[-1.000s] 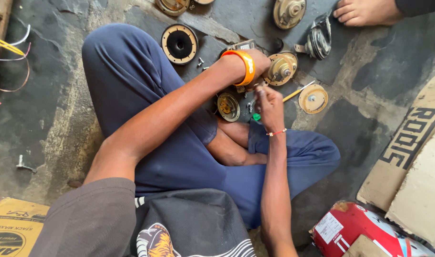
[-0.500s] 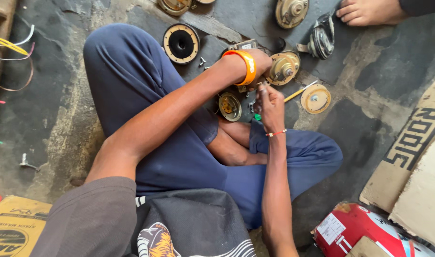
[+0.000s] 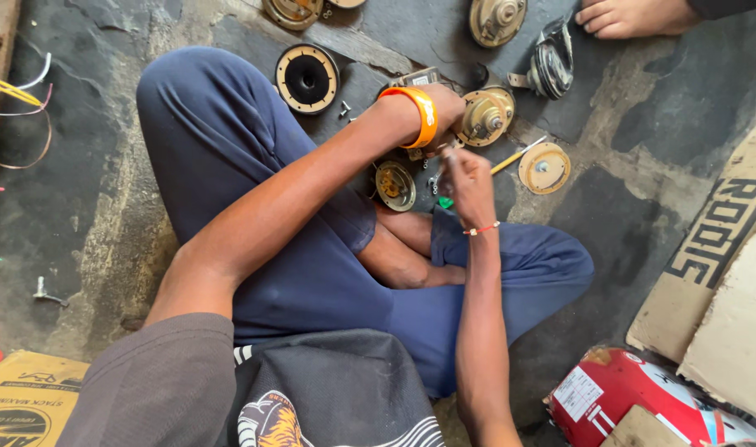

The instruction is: The person sits on the floor and uses a small wrench to tighten a screw on a circular electrical component. They then pick up a small metal piece and insert it into the component, continuing to adjust and tighten parts with the wrench.

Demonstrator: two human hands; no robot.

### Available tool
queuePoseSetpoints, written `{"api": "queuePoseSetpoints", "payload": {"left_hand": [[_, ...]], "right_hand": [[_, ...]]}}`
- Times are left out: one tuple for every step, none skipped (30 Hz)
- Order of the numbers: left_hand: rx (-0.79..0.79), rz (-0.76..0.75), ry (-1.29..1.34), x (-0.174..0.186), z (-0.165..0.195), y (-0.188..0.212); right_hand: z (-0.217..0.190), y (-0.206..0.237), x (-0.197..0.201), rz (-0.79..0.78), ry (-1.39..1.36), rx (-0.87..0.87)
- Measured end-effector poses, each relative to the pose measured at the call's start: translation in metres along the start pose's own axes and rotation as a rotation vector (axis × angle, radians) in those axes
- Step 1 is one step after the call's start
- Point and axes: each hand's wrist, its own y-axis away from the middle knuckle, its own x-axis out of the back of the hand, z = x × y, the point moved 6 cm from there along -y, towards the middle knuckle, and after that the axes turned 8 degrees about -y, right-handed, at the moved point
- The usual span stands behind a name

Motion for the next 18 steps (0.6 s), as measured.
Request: {"api": "queuePoseSetpoints", "payload": {"left_hand": [[0.019,-0.014,0.022,0.0,-0.002,0.0],[0.038,-0.029,0.047,-0.001,-0.003,0.001],[0.052,-0.044,0.074,-0.001,-0.004,0.001],[0.05,-0.036,0.076,-0.001,-0.004,0.0],[0.051,-0.029,0.078,0.0,-0.004,0.001],[0.056,-0.027,0.081,0.0,-0.004,0.001],[0.047,-0.037,0.064,-0.001,-0.003,0.001],[0.04,-0.047,0.046,-0.001,-0.003,0.001],[0.028,-0.056,0.033,-0.001,-0.002,0.001],[0.033,-0.062,0.044,-0.002,-0.001,0.001],[0.04,-0.068,0.05,-0.002,-0.001,0.0],[0.054,-0.075,0.051,-0.002,-0.003,0.001],[0.059,-0.073,0.048,-0.001,-0.003,0.001],[0.063,-0.071,0.045,0.0,-0.004,0.002],[0.062,-0.069,0.047,0.001,-0.003,0.002],[0.066,-0.098,0.052,0.0,-0.002,0.002],[0.069,-0.124,0.056,0.0,-0.002,0.002],[0.079,-0.151,0.059,-0.001,-0.003,0.003]], "right_hand": [[-0.001,0.0,0.001,0.018,-0.005,0.013],[-0.001,0.0,0.002,0.037,-0.01,0.022],[-0.002,0.0,0.003,0.062,-0.012,0.032],[-0.003,0.0,0.001,0.026,0.002,0.033],[-0.004,0.0,-0.001,-0.012,0.014,0.032],[-0.004,0.001,-0.004,-0.053,0.023,0.028],[-0.004,0.001,-0.004,-0.005,-0.004,0.028],[-0.004,0.002,-0.004,0.041,-0.032,0.028],[-0.004,0.003,-0.002,0.092,-0.055,0.025],[-0.005,0.004,-0.003,0.054,-0.015,0.013],[-0.007,0.003,-0.004,0.015,0.024,0.004],[-0.007,0.002,-0.007,-0.032,0.056,-0.003],[-0.009,0.002,-0.006,-0.001,0.037,0.011],[-0.01,0.001,-0.004,0.03,0.018,0.026],[-0.011,0.001,-0.001,0.067,0.003,0.036],[-0.011,0.002,-0.003,0.029,0.012,0.019],[-0.01,0.001,-0.004,-0.008,0.024,0.004],[-0.009,0.001,-0.006,-0.051,0.033,-0.011]]}}
